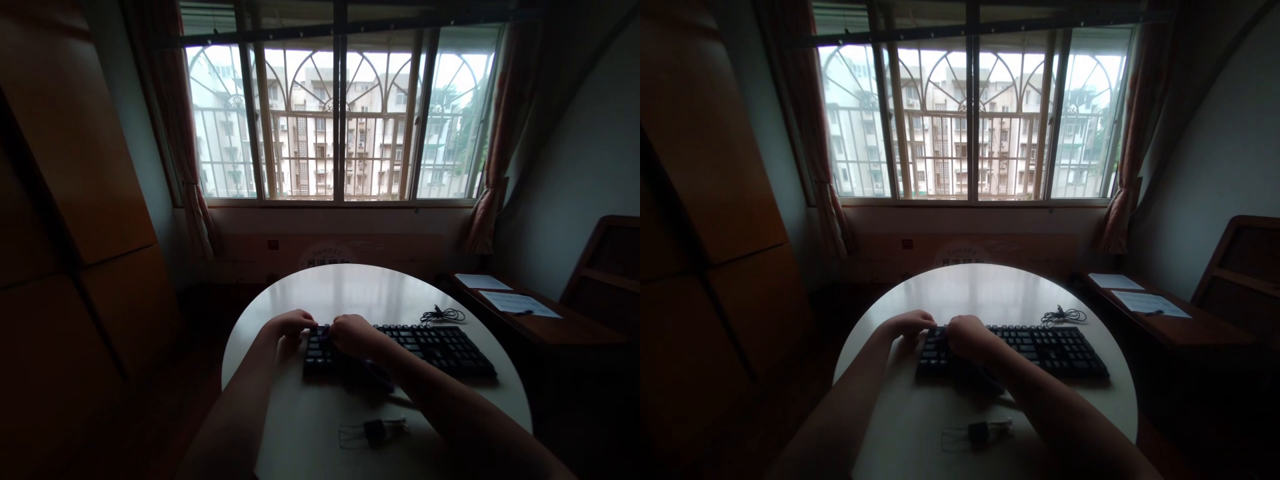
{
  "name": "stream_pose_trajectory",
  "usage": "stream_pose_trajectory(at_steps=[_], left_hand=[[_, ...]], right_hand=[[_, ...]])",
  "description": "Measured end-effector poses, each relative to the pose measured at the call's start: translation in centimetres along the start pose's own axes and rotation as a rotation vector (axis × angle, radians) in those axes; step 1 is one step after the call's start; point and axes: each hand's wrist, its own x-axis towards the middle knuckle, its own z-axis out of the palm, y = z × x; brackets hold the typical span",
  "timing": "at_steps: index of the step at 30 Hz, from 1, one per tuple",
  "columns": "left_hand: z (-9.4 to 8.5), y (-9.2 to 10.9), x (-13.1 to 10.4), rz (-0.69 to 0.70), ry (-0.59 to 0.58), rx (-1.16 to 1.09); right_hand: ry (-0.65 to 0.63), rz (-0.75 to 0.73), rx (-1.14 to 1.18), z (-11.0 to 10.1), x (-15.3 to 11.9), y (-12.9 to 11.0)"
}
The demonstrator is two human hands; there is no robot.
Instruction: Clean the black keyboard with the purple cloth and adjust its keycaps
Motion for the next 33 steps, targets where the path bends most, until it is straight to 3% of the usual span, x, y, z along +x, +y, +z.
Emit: stream_pose_trajectory(at_steps=[6,11,19,24,33], left_hand=[[0.2,0.5,-0.4,0.016,0.005,0.014],[0.2,0.2,0.4,0.028,0.072,0.107],[1.3,0.2,2.7,0.185,0.356,0.419],[2.0,0.8,2.9,0.192,0.503,0.507],[3.4,2.0,2.3,0.297,0.526,0.521]], right_hand=[[-0.017,0.044,-0.067,-0.6,0.2,-0.8],[0.025,0.059,-0.07,0.3,-0.2,-1.0],[0.128,0.08,-0.004,2.3,-1.9,-0.3],[0.179,0.037,0.08,3.0,-1.8,0.8],[0.264,0.031,0.158,4.3,-1.4,2.0]])
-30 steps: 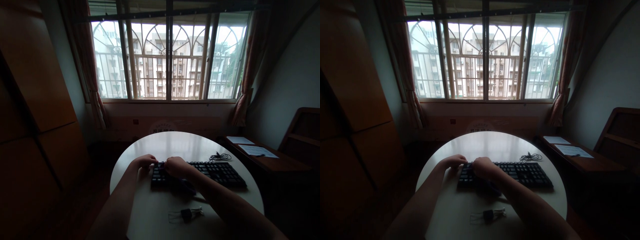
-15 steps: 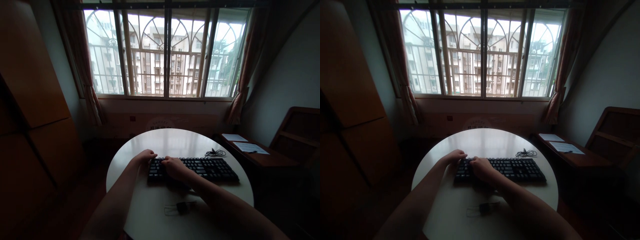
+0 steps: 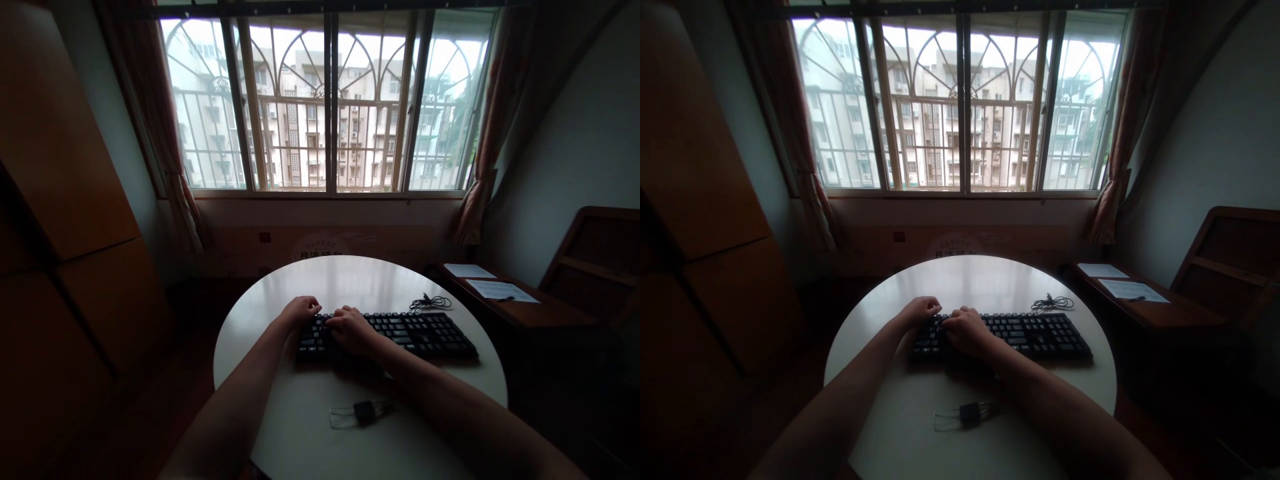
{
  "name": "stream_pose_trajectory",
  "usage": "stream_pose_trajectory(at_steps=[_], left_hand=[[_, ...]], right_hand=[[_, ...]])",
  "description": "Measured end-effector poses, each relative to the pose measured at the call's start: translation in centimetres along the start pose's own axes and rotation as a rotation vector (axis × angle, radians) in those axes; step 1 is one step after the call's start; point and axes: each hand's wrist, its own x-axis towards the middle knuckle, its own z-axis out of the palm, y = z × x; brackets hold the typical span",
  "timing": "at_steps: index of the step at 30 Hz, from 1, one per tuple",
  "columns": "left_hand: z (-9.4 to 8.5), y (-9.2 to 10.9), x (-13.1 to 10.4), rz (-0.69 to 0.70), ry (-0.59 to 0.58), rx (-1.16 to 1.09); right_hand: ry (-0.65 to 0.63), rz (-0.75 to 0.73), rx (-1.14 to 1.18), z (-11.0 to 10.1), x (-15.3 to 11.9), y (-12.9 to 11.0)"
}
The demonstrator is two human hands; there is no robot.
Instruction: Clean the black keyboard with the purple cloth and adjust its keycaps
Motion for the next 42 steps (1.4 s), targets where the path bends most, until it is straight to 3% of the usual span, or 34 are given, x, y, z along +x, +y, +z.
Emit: stream_pose_trajectory(at_steps=[10,23,35,42], left_hand=[[0.1,-0.3,0.2,0.005,-0.085,-0.115],[-0.9,-2.9,-0.2,0.083,-0.485,-0.707],[-1.2,-2.2,-0.5,0.117,-0.525,-0.725],[-1.6,-1.4,-0.8,0.116,-0.511,-0.658]], right_hand=[[0.02,0.013,-0.005,0.1,-0.3,0.2],[0.019,0.05,0.143,1.0,0.3,1.6],[0.091,0.031,0.245,1.3,0.2,1.8],[0.161,0.132,0.438,0.4,0.1,2.2]])
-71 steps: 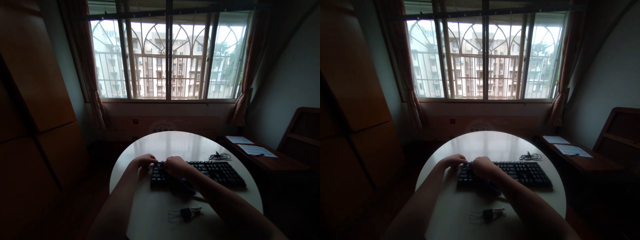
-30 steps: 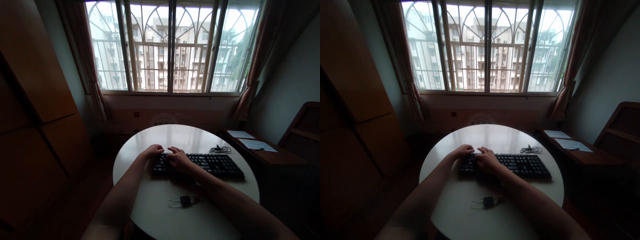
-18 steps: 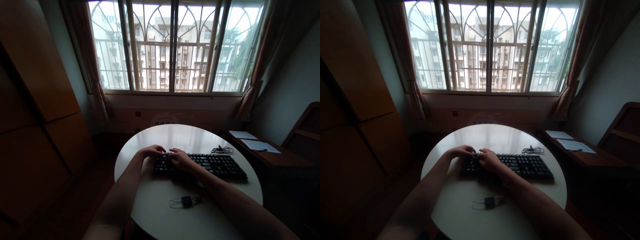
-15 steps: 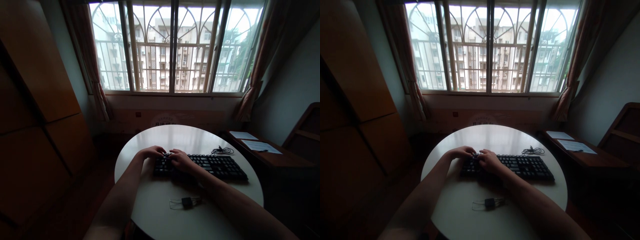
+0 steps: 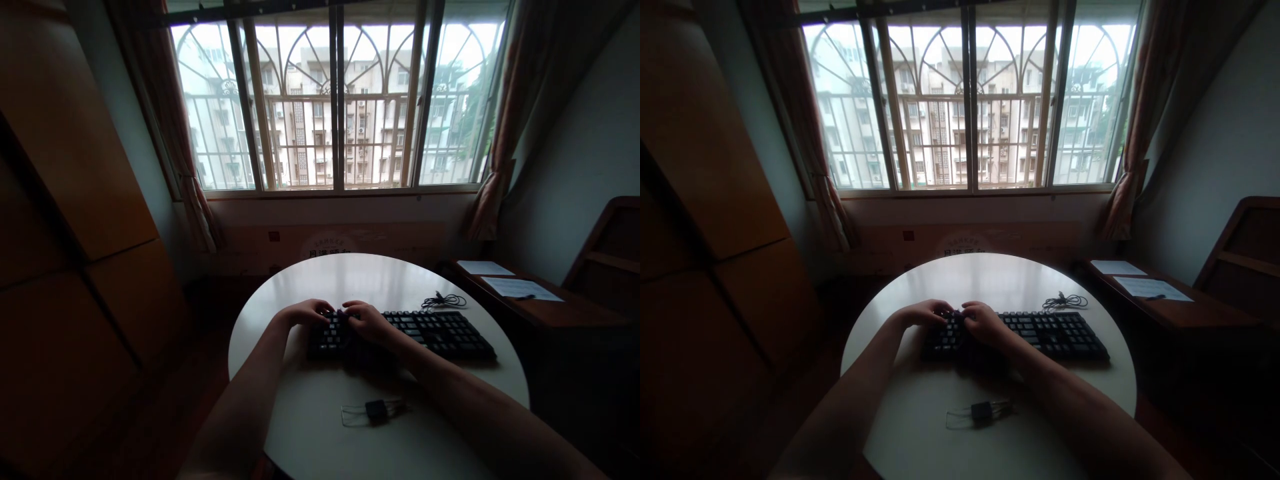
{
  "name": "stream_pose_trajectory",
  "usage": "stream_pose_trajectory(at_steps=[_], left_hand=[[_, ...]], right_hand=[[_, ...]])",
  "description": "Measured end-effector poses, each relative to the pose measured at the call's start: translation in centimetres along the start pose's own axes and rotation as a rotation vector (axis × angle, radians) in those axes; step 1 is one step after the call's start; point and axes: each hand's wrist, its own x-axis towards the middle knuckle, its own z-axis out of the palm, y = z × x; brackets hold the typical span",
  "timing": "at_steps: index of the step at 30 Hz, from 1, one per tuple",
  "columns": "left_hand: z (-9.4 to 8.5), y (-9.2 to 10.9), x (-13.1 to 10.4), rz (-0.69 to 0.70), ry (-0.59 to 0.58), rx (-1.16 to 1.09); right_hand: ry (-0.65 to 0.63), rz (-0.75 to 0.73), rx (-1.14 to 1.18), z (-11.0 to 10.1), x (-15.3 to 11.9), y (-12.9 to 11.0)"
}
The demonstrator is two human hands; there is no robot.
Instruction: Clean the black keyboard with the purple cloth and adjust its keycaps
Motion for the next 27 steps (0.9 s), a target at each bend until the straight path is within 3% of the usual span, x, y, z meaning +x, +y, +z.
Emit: stream_pose_trajectory(at_steps=[11,27], left_hand=[[0.55,0.63,0.1,0.027,0.002,-0.019],[0.98,0.48,0.72,0.049,0.026,0.062]], right_hand=[[-0.066,-0.206,-0.129,0.39,-0.43,0.52],[-0.068,-0.188,-0.105,0.28,-0.06,0.01]])
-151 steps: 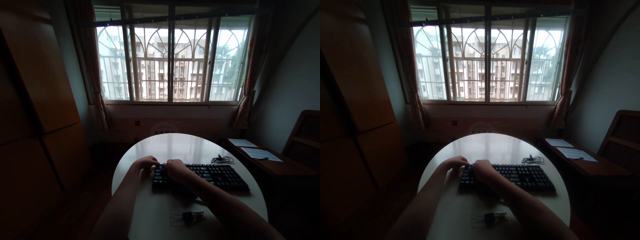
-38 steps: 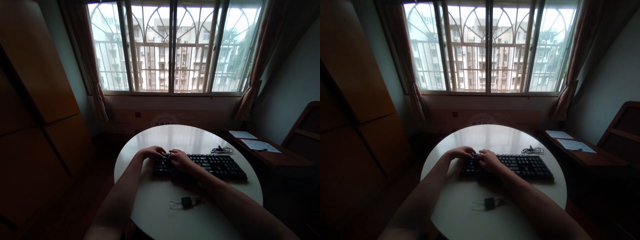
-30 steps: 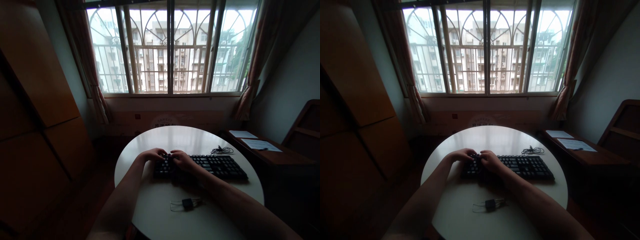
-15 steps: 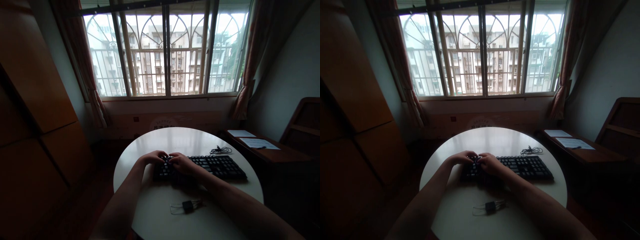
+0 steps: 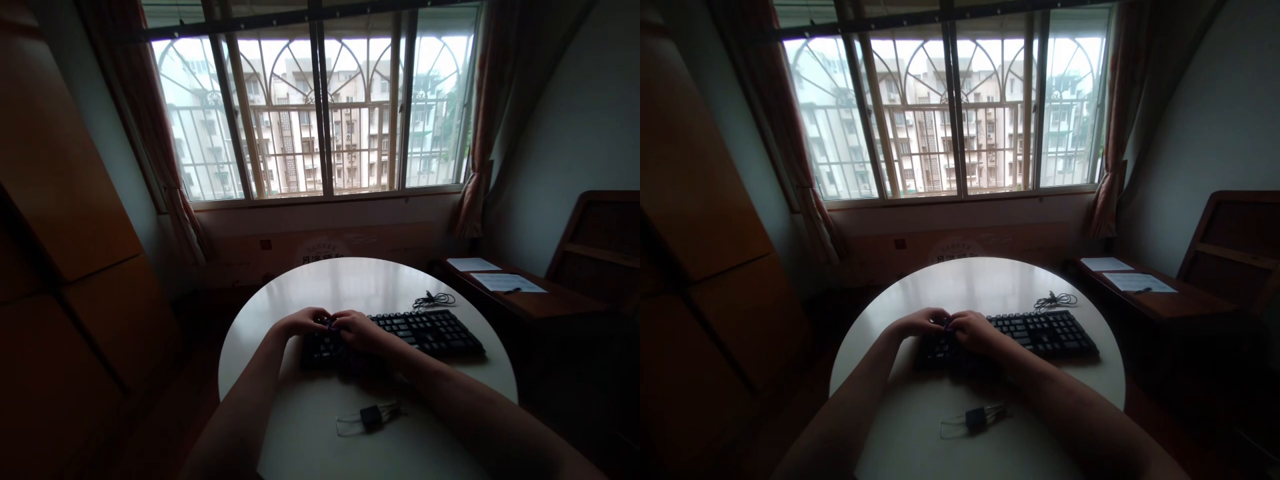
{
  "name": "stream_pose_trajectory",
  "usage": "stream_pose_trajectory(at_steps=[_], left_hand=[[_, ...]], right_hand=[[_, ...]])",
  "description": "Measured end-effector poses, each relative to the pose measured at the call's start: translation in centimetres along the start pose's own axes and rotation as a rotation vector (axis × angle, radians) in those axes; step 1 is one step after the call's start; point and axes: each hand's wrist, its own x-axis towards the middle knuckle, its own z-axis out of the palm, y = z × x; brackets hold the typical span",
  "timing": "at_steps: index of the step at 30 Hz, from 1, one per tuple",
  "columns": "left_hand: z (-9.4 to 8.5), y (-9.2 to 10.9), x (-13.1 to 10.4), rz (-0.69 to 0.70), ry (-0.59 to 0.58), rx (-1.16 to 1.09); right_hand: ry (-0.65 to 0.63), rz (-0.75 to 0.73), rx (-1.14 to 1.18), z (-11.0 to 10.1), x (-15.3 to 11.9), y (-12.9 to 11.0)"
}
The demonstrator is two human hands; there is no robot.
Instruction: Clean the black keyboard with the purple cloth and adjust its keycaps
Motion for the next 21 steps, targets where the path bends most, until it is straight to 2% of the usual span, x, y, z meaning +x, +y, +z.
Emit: stream_pose_trajectory(at_steps=[21], left_hand=[[-0.12,-0.19,0.08,-0.002,-0.018,-0.003]], right_hand=[[-0.039,0.002,-0.062,-0.25,-0.03,-0.07]])
